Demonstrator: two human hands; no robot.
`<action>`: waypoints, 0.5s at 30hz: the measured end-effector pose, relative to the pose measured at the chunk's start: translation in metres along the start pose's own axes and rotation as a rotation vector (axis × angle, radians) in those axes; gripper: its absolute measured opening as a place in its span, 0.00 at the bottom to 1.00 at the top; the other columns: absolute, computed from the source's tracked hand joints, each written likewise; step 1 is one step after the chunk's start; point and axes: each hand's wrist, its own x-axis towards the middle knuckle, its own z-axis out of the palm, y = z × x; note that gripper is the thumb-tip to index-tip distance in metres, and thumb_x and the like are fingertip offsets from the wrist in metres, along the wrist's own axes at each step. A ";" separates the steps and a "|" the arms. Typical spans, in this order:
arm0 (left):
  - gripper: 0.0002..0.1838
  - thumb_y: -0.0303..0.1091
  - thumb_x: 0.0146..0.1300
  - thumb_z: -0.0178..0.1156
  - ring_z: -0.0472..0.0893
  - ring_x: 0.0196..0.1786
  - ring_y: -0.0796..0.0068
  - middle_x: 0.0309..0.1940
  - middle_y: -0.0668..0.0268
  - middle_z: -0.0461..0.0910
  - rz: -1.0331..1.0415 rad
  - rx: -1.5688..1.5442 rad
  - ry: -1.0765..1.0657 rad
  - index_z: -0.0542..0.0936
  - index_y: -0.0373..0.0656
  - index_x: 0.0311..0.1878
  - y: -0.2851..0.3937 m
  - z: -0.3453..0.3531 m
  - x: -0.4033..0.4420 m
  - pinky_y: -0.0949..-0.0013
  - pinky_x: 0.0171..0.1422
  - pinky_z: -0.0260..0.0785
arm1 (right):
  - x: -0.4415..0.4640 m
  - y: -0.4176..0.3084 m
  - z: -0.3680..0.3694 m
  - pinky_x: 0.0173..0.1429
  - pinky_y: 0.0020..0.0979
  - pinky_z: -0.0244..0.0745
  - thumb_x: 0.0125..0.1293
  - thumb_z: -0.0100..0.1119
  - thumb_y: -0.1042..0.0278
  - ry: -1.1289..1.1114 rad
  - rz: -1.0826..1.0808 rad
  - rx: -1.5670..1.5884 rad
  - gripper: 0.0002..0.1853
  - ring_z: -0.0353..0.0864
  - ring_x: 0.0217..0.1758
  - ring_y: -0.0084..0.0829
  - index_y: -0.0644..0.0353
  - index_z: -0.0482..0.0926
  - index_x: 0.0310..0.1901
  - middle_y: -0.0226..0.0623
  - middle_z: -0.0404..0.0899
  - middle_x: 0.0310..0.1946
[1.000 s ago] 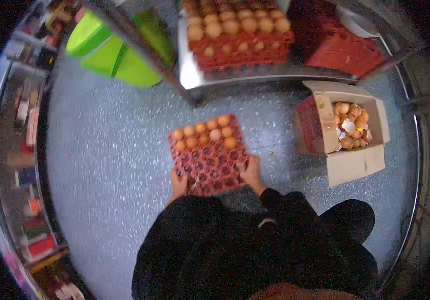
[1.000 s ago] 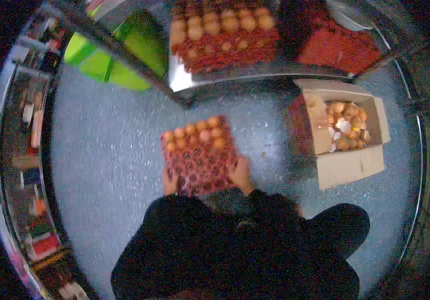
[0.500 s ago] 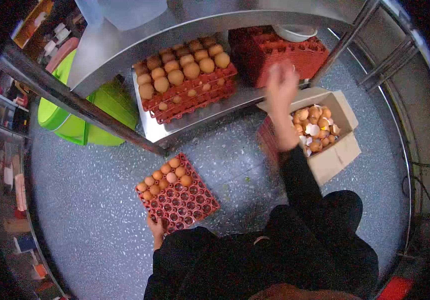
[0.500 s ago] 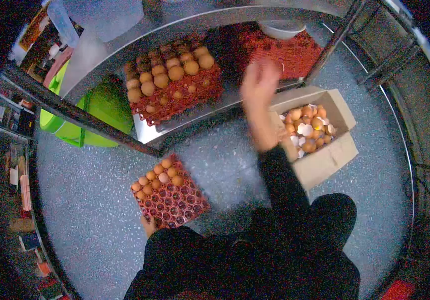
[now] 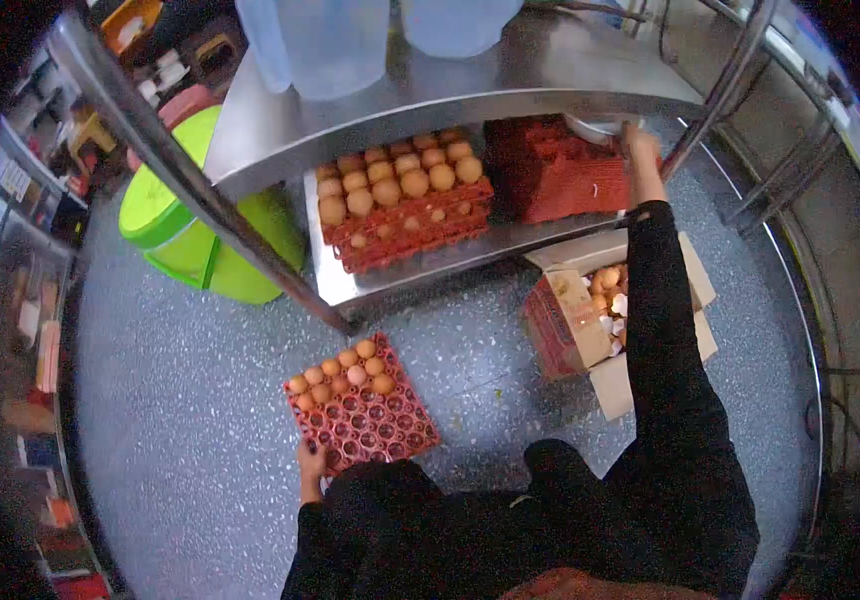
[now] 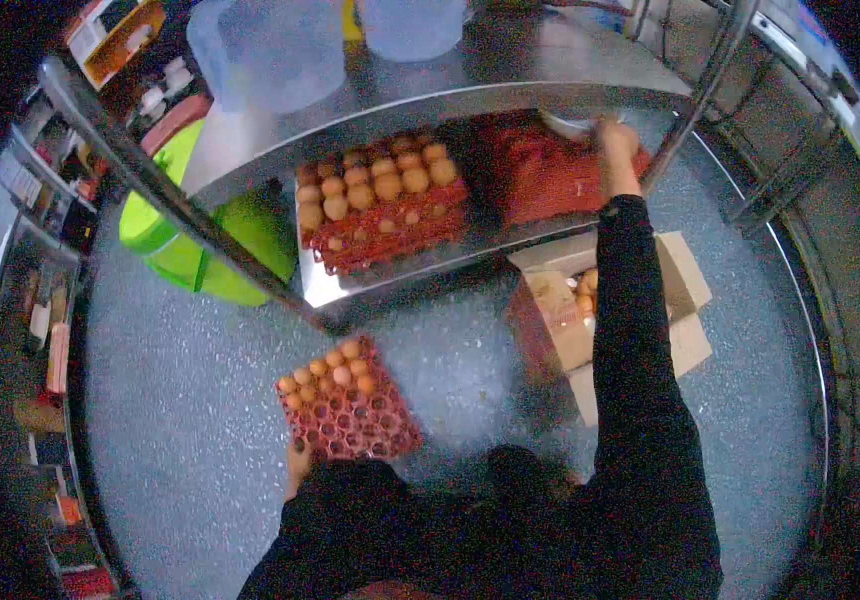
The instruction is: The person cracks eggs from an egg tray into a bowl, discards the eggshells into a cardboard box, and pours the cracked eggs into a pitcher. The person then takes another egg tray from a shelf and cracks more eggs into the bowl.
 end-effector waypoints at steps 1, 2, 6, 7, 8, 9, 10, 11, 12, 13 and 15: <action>0.24 0.35 0.47 0.60 0.75 0.39 0.68 0.37 0.58 0.75 -0.002 -0.023 0.035 0.69 0.33 0.46 0.020 0.002 -0.004 0.68 0.45 0.67 | -0.009 0.001 -0.003 0.53 0.40 0.62 0.58 0.22 0.35 0.008 0.027 -0.004 0.39 0.71 0.49 0.48 0.63 0.76 0.41 0.54 0.73 0.42; 0.23 0.37 0.48 0.59 0.75 0.39 0.67 0.36 0.57 0.76 -0.036 0.133 0.048 0.70 0.33 0.45 0.036 0.000 -0.013 0.67 0.45 0.68 | 0.001 0.018 0.000 0.52 0.40 0.62 0.58 0.24 0.34 0.049 -0.139 -0.181 0.39 0.71 0.49 0.47 0.64 0.76 0.39 0.55 0.74 0.39; 0.21 0.41 0.51 0.57 0.76 0.39 0.65 0.36 0.53 0.76 -0.068 0.031 -0.054 0.72 0.32 0.41 0.001 -0.004 -0.001 0.65 0.43 0.68 | -0.086 0.058 -0.060 0.29 0.29 0.70 0.56 0.51 0.58 -0.099 -0.408 0.014 0.17 0.76 0.24 0.33 0.67 0.75 0.32 0.43 0.76 0.24; 0.21 0.40 0.51 0.56 0.76 0.40 0.64 0.37 0.53 0.76 0.024 0.103 0.005 0.72 0.32 0.43 -0.039 0.000 0.012 0.66 0.45 0.67 | -0.104 0.070 -0.057 0.26 0.27 0.69 0.56 0.50 0.61 -0.170 -0.211 0.466 0.13 0.75 0.22 0.29 0.65 0.74 0.33 0.37 0.75 0.22; 0.21 0.37 0.52 0.55 0.76 0.42 0.63 0.39 0.54 0.76 0.060 0.020 0.028 0.71 0.34 0.46 -0.026 0.002 0.008 0.66 0.46 0.67 | -0.155 0.053 -0.078 0.28 0.29 0.69 0.56 0.48 0.61 -0.316 -0.070 0.566 0.12 0.75 0.23 0.30 0.61 0.74 0.33 0.38 0.77 0.24; 0.21 0.35 0.51 0.55 0.75 0.43 0.63 0.40 0.55 0.76 -0.025 0.030 0.008 0.70 0.35 0.48 0.006 0.001 -0.004 0.66 0.47 0.66 | -0.201 0.040 -0.075 0.28 0.29 0.69 0.56 0.48 0.61 -0.362 -0.071 0.550 0.12 0.75 0.23 0.30 0.61 0.74 0.33 0.38 0.77 0.24; 0.21 0.33 0.51 0.55 0.75 0.44 0.64 0.41 0.55 0.76 -0.094 0.032 -0.006 0.70 0.35 0.49 0.029 0.001 -0.004 0.65 0.48 0.66 | -0.241 0.023 -0.073 0.27 0.25 0.68 0.55 0.50 0.64 -0.426 -0.142 0.516 0.11 0.73 0.23 0.27 0.62 0.73 0.35 0.36 0.76 0.26; 0.22 0.32 0.50 0.55 0.75 0.43 0.64 0.40 0.55 0.76 -0.078 0.060 -0.011 0.69 0.36 0.50 0.019 0.000 -0.002 0.66 0.48 0.66 | -0.262 0.015 -0.069 0.27 0.22 0.66 0.54 0.52 0.66 -0.490 -0.209 0.479 0.11 0.71 0.22 0.23 0.62 0.72 0.37 0.34 0.75 0.27; 0.22 0.31 0.50 0.55 0.76 0.42 0.65 0.40 0.56 0.76 -0.057 0.086 -0.018 0.69 0.36 0.50 0.008 0.000 0.001 0.67 0.47 0.67 | -0.261 0.041 -0.019 0.25 0.22 0.68 0.54 0.51 0.66 -0.691 -0.246 0.627 0.13 0.72 0.23 0.24 0.65 0.71 0.39 0.36 0.75 0.29; 0.22 0.31 0.50 0.55 0.76 0.42 0.65 0.40 0.56 0.76 -0.077 0.094 -0.010 0.69 0.36 0.50 0.005 -0.003 0.002 0.67 0.47 0.67 | -0.288 0.029 -0.002 0.22 0.23 0.71 0.53 0.52 0.68 -0.868 -0.230 0.564 0.14 0.73 0.24 0.23 0.65 0.70 0.40 0.36 0.74 0.28; 0.26 0.33 0.47 0.57 0.73 0.48 0.61 0.43 0.54 0.74 -0.160 -0.002 -0.098 0.67 0.35 0.52 0.005 -0.003 0.004 0.63 0.52 0.63 | -0.330 0.053 0.088 0.20 0.28 0.75 0.53 0.52 0.71 -0.959 -0.239 0.712 0.12 0.75 0.21 0.27 0.65 0.67 0.39 0.39 0.74 0.27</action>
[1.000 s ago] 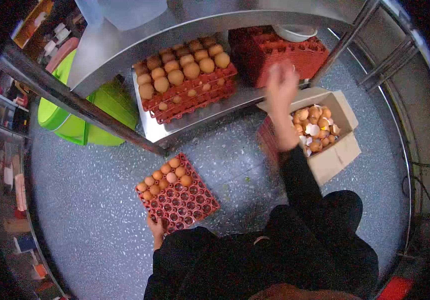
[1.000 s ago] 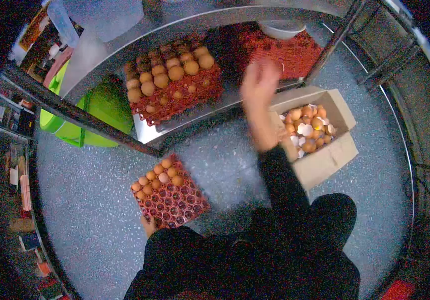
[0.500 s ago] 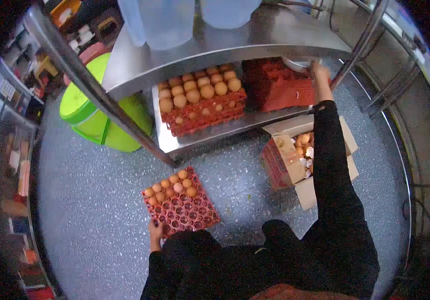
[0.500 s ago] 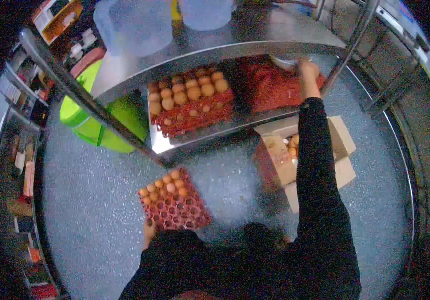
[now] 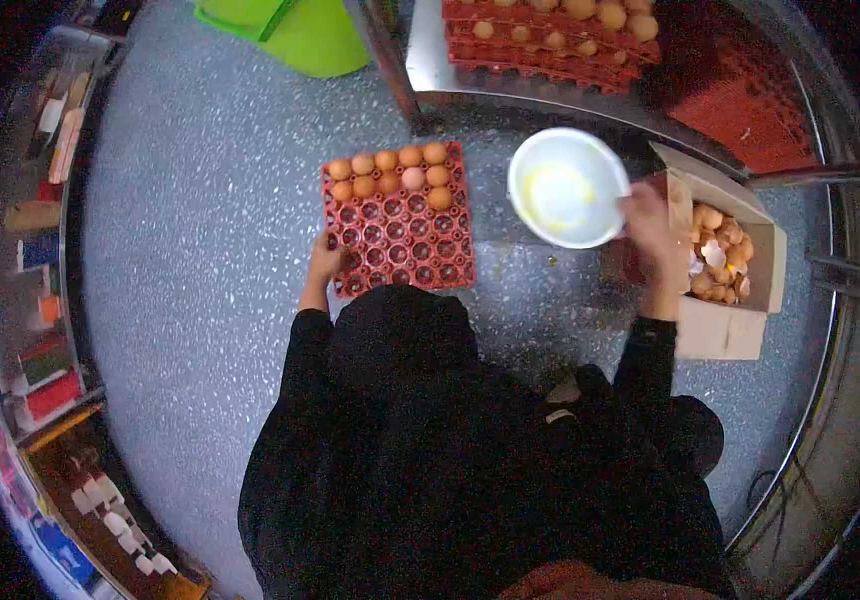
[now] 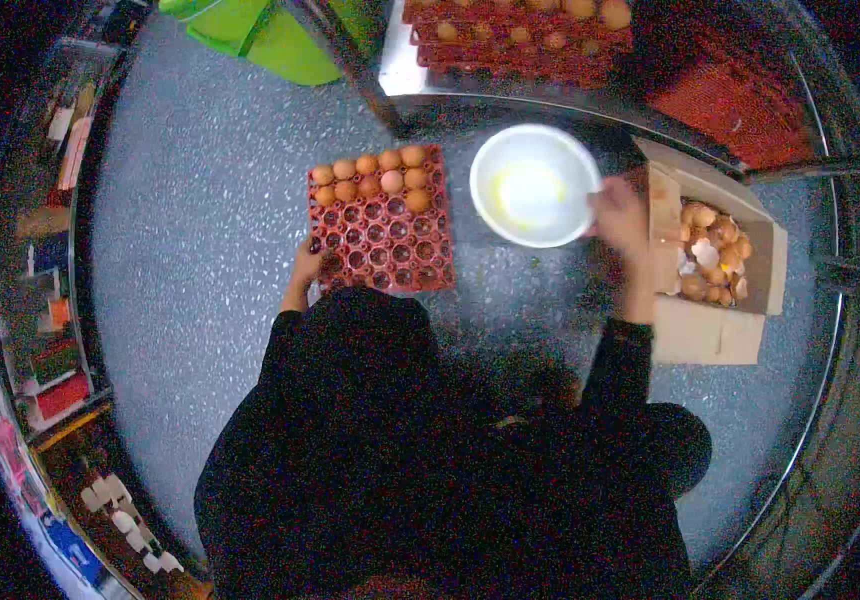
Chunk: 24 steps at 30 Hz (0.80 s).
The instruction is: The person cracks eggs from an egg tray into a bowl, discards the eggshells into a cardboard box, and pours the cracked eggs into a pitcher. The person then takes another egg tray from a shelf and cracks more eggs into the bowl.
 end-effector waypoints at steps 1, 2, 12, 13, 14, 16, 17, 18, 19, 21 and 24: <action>0.26 0.33 0.47 0.57 0.73 0.48 0.61 0.43 0.54 0.74 -0.008 0.001 0.006 0.67 0.35 0.52 0.003 0.003 0.000 0.63 0.52 0.63 | 0.007 0.036 0.023 0.19 0.30 0.75 0.53 0.53 0.72 -0.016 0.024 -0.017 0.11 0.75 0.20 0.30 0.64 0.67 0.37 0.40 0.74 0.27; 0.29 0.36 0.46 0.58 0.69 0.51 0.57 0.46 0.53 0.71 -0.029 0.368 0.274 0.66 0.35 0.53 0.007 0.009 0.003 0.61 0.55 0.60 | 0.012 0.076 0.045 0.19 0.32 0.75 0.52 0.54 0.72 -0.034 0.086 -0.004 0.12 0.75 0.20 0.29 0.64 0.67 0.37 0.42 0.74 0.27; 0.21 0.31 0.41 0.57 0.67 0.48 0.54 0.44 0.55 0.68 0.833 0.661 0.212 0.71 0.42 0.44 0.162 0.068 0.026 0.57 0.47 0.61 | 0.001 0.186 0.104 0.16 0.28 0.71 0.57 0.51 0.70 0.084 0.001 -0.118 0.10 0.75 0.20 0.29 0.66 0.64 0.36 0.41 0.71 0.25; 0.21 0.31 0.41 0.57 0.67 0.48 0.54 0.44 0.55 0.68 0.836 0.661 0.208 0.71 0.42 0.44 0.160 0.072 0.034 0.57 0.47 0.61 | -0.004 0.157 0.098 0.21 0.32 0.73 0.57 0.52 0.67 0.034 0.104 -0.191 0.11 0.75 0.24 0.33 0.66 0.65 0.35 0.43 0.71 0.28; 0.20 0.31 0.43 0.56 0.68 0.48 0.55 0.43 0.56 0.68 0.854 0.743 0.124 0.70 0.42 0.44 0.155 0.078 0.043 0.57 0.46 0.63 | -0.007 0.139 0.096 0.27 0.36 0.74 0.57 0.53 0.63 -0.016 0.207 -0.264 0.14 0.76 0.28 0.38 0.66 0.66 0.34 0.45 0.71 0.30; 0.19 0.30 0.46 0.54 0.72 0.44 0.59 0.41 0.58 0.69 0.778 0.952 -0.029 0.69 0.43 0.46 0.157 0.089 0.056 0.60 0.41 0.69 | -0.004 0.151 0.105 0.35 0.38 0.72 0.56 0.54 0.61 0.135 0.057 -0.561 0.16 0.75 0.34 0.42 0.67 0.67 0.36 0.48 0.71 0.33; 0.19 0.30 0.46 0.54 0.72 0.44 0.59 0.41 0.58 0.69 0.782 0.951 -0.033 0.69 0.43 0.46 0.157 0.093 0.058 0.60 0.41 0.69 | -0.001 0.157 0.109 0.44 0.41 0.70 0.55 0.56 0.58 0.278 -0.101 -0.858 0.19 0.73 0.40 0.46 0.67 0.68 0.39 0.50 0.71 0.35; 0.18 0.30 0.47 0.53 0.73 0.41 0.59 0.41 0.58 0.69 0.753 1.002 -0.044 0.69 0.43 0.45 0.159 0.096 0.058 0.61 0.40 0.69 | -0.003 0.101 0.111 0.49 0.40 0.66 0.53 0.57 0.58 0.136 -0.017 -0.835 0.22 0.70 0.45 0.47 0.67 0.67 0.43 0.51 0.70 0.39; 0.17 0.29 0.48 0.53 0.75 0.38 0.58 0.41 0.58 0.69 0.722 1.053 -0.056 0.69 0.42 0.44 0.160 0.098 0.058 0.61 0.38 0.70 | -0.008 0.035 0.123 0.54 0.40 0.62 0.52 0.58 0.58 -0.006 0.069 -0.807 0.26 0.67 0.49 0.49 0.66 0.66 0.48 0.52 0.68 0.43; 0.15 0.29 0.49 0.52 0.75 0.37 0.59 0.40 0.58 0.69 0.700 1.085 -0.064 0.68 0.42 0.43 0.158 0.103 0.064 0.61 0.37 0.70 | 0.006 0.065 0.173 0.52 0.39 0.64 0.49 0.59 0.58 -0.050 -0.399 -0.591 0.29 0.66 0.51 0.48 0.65 0.64 0.50 0.49 0.68 0.44; 0.11 0.29 0.52 0.49 0.76 0.36 0.59 0.39 0.58 0.70 0.689 1.151 -0.100 0.67 0.42 0.41 0.169 0.102 0.060 0.61 0.36 0.71 | 0.016 0.034 0.234 0.46 0.41 0.68 0.49 0.58 0.62 -0.305 -0.468 -0.584 0.23 0.68 0.47 0.46 0.61 0.66 0.46 0.45 0.67 0.43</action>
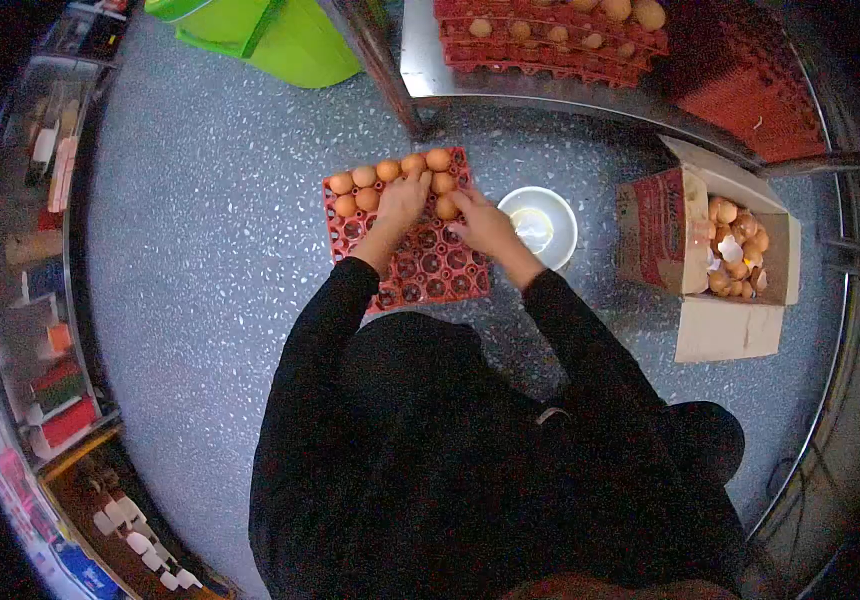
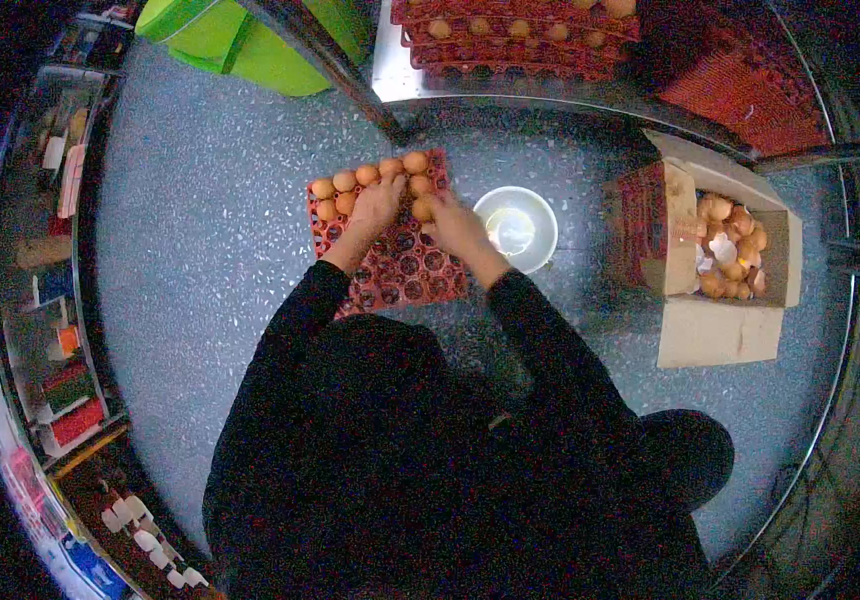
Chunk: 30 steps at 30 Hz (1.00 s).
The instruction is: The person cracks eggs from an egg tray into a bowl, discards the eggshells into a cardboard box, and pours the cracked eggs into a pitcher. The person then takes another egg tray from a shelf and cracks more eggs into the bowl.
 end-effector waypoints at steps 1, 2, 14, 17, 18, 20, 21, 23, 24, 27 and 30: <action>0.10 0.30 0.53 0.48 0.76 0.36 0.59 0.38 0.58 0.70 0.025 0.025 -0.027 0.67 0.42 0.40 -0.001 -0.004 0.000 0.61 0.36 0.71 | 0.008 -0.009 0.009 0.43 0.42 0.70 0.50 0.56 0.63 -0.052 0.049 -0.065 0.20 0.69 0.46 0.46 0.60 0.66 0.44 0.45 0.67 0.42; 0.10 0.30 0.53 0.48 0.76 0.36 0.59 0.38 0.58 0.70 0.032 0.028 -0.027 0.67 0.42 0.40 -0.003 -0.002 0.002 0.61 0.36 0.71 | 0.015 -0.014 0.014 0.43 0.42 0.70 0.50 0.56 0.63 -0.046 0.053 -0.063 0.20 0.69 0.46 0.46 0.60 0.66 0.44 0.45 0.67 0.42; 0.16 0.32 0.48 0.55 0.74 0.31 0.53 0.38 0.52 0.69 -0.031 -0.383 0.353 0.69 0.45 0.42 0.001 -0.001 -0.013 0.59 0.36 0.69 | 0.010 -0.008 0.020 0.41 0.45 0.69 0.54 0.51 0.65 0.234 0.111 0.081 0.21 0.69 0.42 0.53 0.59 0.62 0.49 0.55 0.65 0.39; 0.17 0.31 0.52 0.52 0.74 0.29 0.61 0.35 0.57 0.72 0.024 -0.599 0.556 0.68 0.41 0.46 0.020 -0.007 -0.013 0.66 0.36 0.68 | -0.016 0.008 -0.021 0.46 0.34 0.71 0.55 0.49 0.70 0.191 0.222 0.472 0.21 0.72 0.45 0.41 0.59 0.63 0.53 0.47 0.71 0.43; 0.16 0.33 0.55 0.49 0.74 0.30 0.66 0.35 0.60 0.72 -0.112 -1.124 0.325 0.67 0.41 0.47 0.036 -0.005 -0.012 0.69 0.34 0.68 | -0.028 0.028 -0.019 0.42 0.31 0.72 0.57 0.49 0.69 0.187 0.314 0.804 0.20 0.72 0.42 0.37 0.56 0.63 0.53 0.44 0.70 0.44; 0.16 0.34 0.58 0.47 0.74 0.31 0.71 0.34 0.64 0.73 -0.242 -1.632 0.053 0.66 0.41 0.49 0.064 0.000 -0.007 0.72 0.33 0.68 | -0.048 0.055 -0.018 0.39 0.28 0.73 0.58 0.48 0.68 0.190 0.403 1.129 0.19 0.73 0.38 0.32 0.53 0.64 0.53 0.42 0.68 0.44; 0.15 0.36 0.60 0.44 0.73 0.31 0.74 0.35 0.65 0.72 -0.267 -1.787 -0.139 0.66 0.42 0.49 0.073 0.007 -0.005 0.73 0.33 0.68 | -0.057 0.058 -0.021 0.38 0.26 0.73 0.58 0.49 0.68 0.242 0.452 1.134 0.19 0.73 0.38 0.30 0.53 0.64 0.53 0.39 0.69 0.44; 0.15 0.37 0.62 0.41 0.73 0.32 0.76 0.36 0.67 0.72 -0.282 -1.926 -0.331 0.66 0.44 0.50 0.089 0.018 0.002 0.74 0.33 0.68 | -0.067 0.067 -0.025 0.37 0.24 0.73 0.59 0.49 0.68 0.298 0.486 1.139 0.18 0.73 0.38 0.28 0.53 0.64 0.52 0.37 0.69 0.44; 0.15 0.38 0.62 0.41 0.73 0.31 0.76 0.37 0.66 0.71 -0.356 -1.936 -0.391 0.65 0.44 0.50 0.098 0.017 0.002 0.74 0.33 0.68 | -0.070 0.068 -0.027 0.37 0.24 0.73 0.59 0.49 0.66 0.302 0.504 1.108 0.19 0.73 0.38 0.28 0.54 0.63 0.52 0.37 0.69 0.44; 0.16 0.42 0.63 0.41 0.73 0.31 0.74 0.38 0.65 0.70 -0.458 -2.048 -0.495 0.64 0.46 0.51 0.118 0.026 0.004 0.73 0.32 0.69 | -0.082 0.071 -0.028 0.35 0.24 0.73 0.61 0.49 0.64 0.288 0.567 1.060 0.19 0.73 0.41 0.28 0.55 0.62 0.53 0.39 0.68 0.46; 0.19 0.47 0.63 0.40 0.73 0.30 0.73 0.36 0.65 0.71 -0.382 -2.219 -0.541 0.63 0.45 0.51 0.132 0.047 0.016 0.72 0.31 0.69 | -0.092 0.073 -0.026 0.49 0.34 0.68 0.60 0.49 0.68 0.437 0.408 0.694 0.19 0.69 0.50 0.36 0.61 0.62 0.53 0.44 0.68 0.46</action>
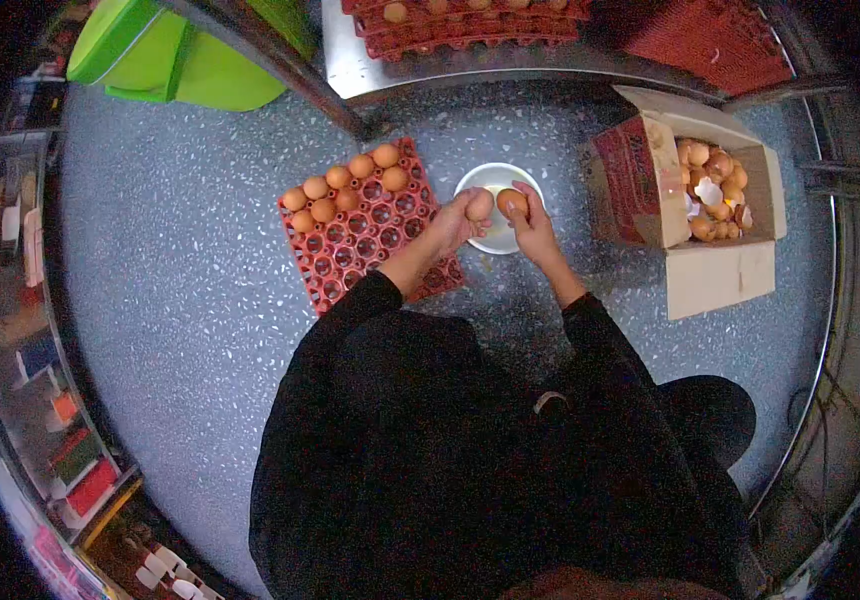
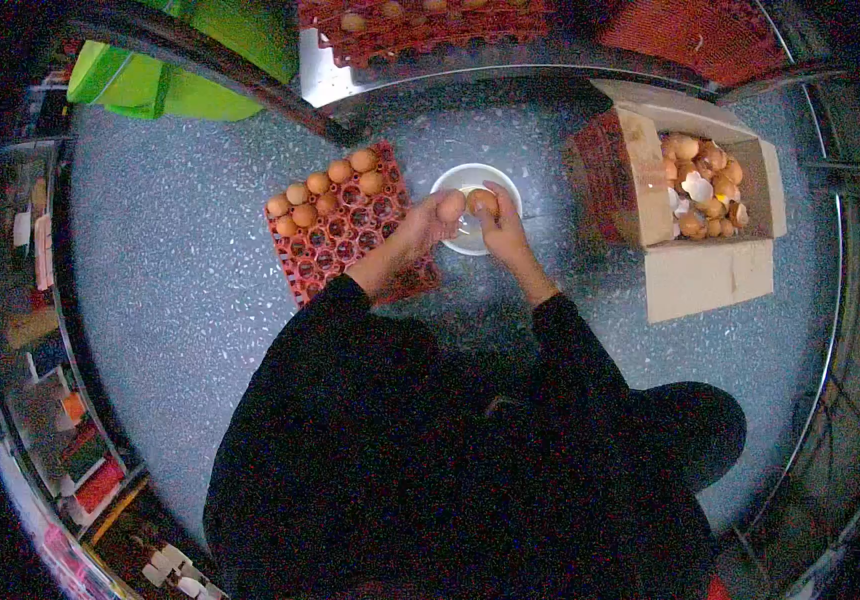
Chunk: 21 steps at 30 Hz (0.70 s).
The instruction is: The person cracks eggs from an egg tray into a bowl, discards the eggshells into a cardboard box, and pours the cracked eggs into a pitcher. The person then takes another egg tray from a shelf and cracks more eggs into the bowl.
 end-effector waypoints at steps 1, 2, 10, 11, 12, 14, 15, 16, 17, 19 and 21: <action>0.22 0.50 0.63 0.38 0.73 0.30 0.73 0.36 0.64 0.71 -0.051 0.007 0.016 0.64 0.44 0.51 0.002 0.005 0.001 0.72 0.30 0.69 | -0.001 -0.003 -0.002 0.53 0.35 0.64 0.60 0.48 0.68 0.047 -0.119 -0.094 0.20 0.66 0.51 0.39 0.62 0.61 0.53 0.46 0.67 0.47; 0.24 0.54 0.63 0.36 0.73 0.29 0.73 0.35 0.64 0.71 -0.099 0.014 0.033 0.64 0.44 0.50 0.005 0.011 0.001 0.71 0.30 0.69 | -0.001 -0.006 -0.004 0.56 0.36 0.59 0.60 0.47 0.67 0.092 -0.239 -0.188 0.20 0.64 0.53 0.43 0.63 0.60 0.54 0.49 0.65 0.48; 0.31 0.63 0.59 0.30 0.71 0.29 0.74 0.30 0.68 0.72 -0.141 -0.060 -0.148 0.68 0.44 0.45 -0.008 0.007 0.023 0.69 0.33 0.66 | -0.005 -0.009 -0.002 0.58 0.40 0.54 0.61 0.42 0.66 0.063 -0.427 -0.456 0.20 0.60 0.52 0.49 0.67 0.59 0.53 0.53 0.61 0.48; 0.33 0.64 0.59 0.30 0.70 0.31 0.73 0.32 0.67 0.72 -0.140 -0.019 -0.231 0.68 0.42 0.46 -0.012 0.001 0.025 0.67 0.38 0.65 | -0.005 -0.007 -0.001 0.58 0.40 0.54 0.60 0.42 0.69 0.039 -0.369 -0.477 0.20 0.60 0.53 0.47 0.68 0.58 0.53 0.53 0.61 0.48; 0.33 0.64 0.59 0.30 0.70 0.31 0.73 0.32 0.67 0.72 -0.135 -0.019 -0.231 0.68 0.42 0.46 -0.009 0.003 0.026 0.67 0.38 0.65 | -0.003 -0.010 -0.001 0.58 0.40 0.54 0.60 0.42 0.69 0.038 -0.374 -0.477 0.20 0.60 0.53 0.47 0.68 0.58 0.53 0.53 0.61 0.48; 0.29 0.64 0.59 0.31 0.69 0.25 0.77 0.24 0.70 0.69 -0.125 0.011 -0.050 0.68 0.47 0.39 -0.010 0.009 0.024 0.73 0.26 0.63 | -0.006 -0.017 -0.003 0.58 0.40 0.54 0.61 0.42 0.69 0.132 -0.429 -0.408 0.19 0.59 0.54 0.46 0.67 0.58 0.53 0.52 0.61 0.48; 0.29 0.64 0.59 0.31 0.69 0.25 0.77 0.24 0.70 0.69 -0.130 0.009 -0.052 0.68 0.47 0.39 -0.010 0.013 0.022 0.73 0.26 0.63 | -0.007 -0.010 -0.002 0.58 0.40 0.54 0.61 0.42 0.69 0.134 -0.424 -0.410 0.19 0.59 0.54 0.46 0.67 0.58 0.53 0.52 0.61 0.48; 0.29 0.64 0.59 0.31 0.68 0.24 0.77 0.24 0.70 0.68 -0.148 0.004 -0.055 0.67 0.47 0.39 -0.009 0.018 0.020 0.74 0.26 0.63 | -0.009 -0.003 0.000 0.59 0.41 0.54 0.61 0.42 0.68 0.065 -0.396 -0.434 0.19 0.59 0.54 0.46 0.66 0.58 0.53 0.51 0.61 0.49; 0.29 0.63 0.59 0.31 0.68 0.24 0.77 0.24 0.71 0.68 -0.162 0.000 -0.059 0.67 0.47 0.40 -0.007 0.022 0.020 0.74 0.27 0.63 | -0.008 0.003 0.001 0.59 0.41 0.53 0.61 0.42 0.68 -0.003 -0.372 -0.456 0.20 0.59 0.55 0.46 0.66 0.58 0.53 0.51 0.61 0.49; 0.28 0.62 0.60 0.31 0.69 0.25 0.77 0.25 0.70 0.69 -0.155 0.021 -0.041 0.67 0.47 0.40 -0.007 0.022 0.017 0.73 0.27 0.63 | -0.005 0.005 -0.004 0.56 0.39 0.58 0.62 0.41 0.66 0.035 -0.378 -0.445 0.19 0.61 0.53 0.44 0.64 0.58 0.53 0.49 0.62 0.49; 0.27 0.61 0.60 0.32 0.69 0.26 0.77 0.26 0.69 0.69 -0.153 0.038 -0.018 0.67 0.47 0.41 -0.010 0.016 0.019 0.73 0.27 0.63 | -0.002 0.008 -0.008 0.54 0.38 0.63 0.64 0.40 0.65 0.068 -0.378 -0.431 0.18 0.64 0.52 0.41 0.63 0.59 0.53 0.47 0.63 0.49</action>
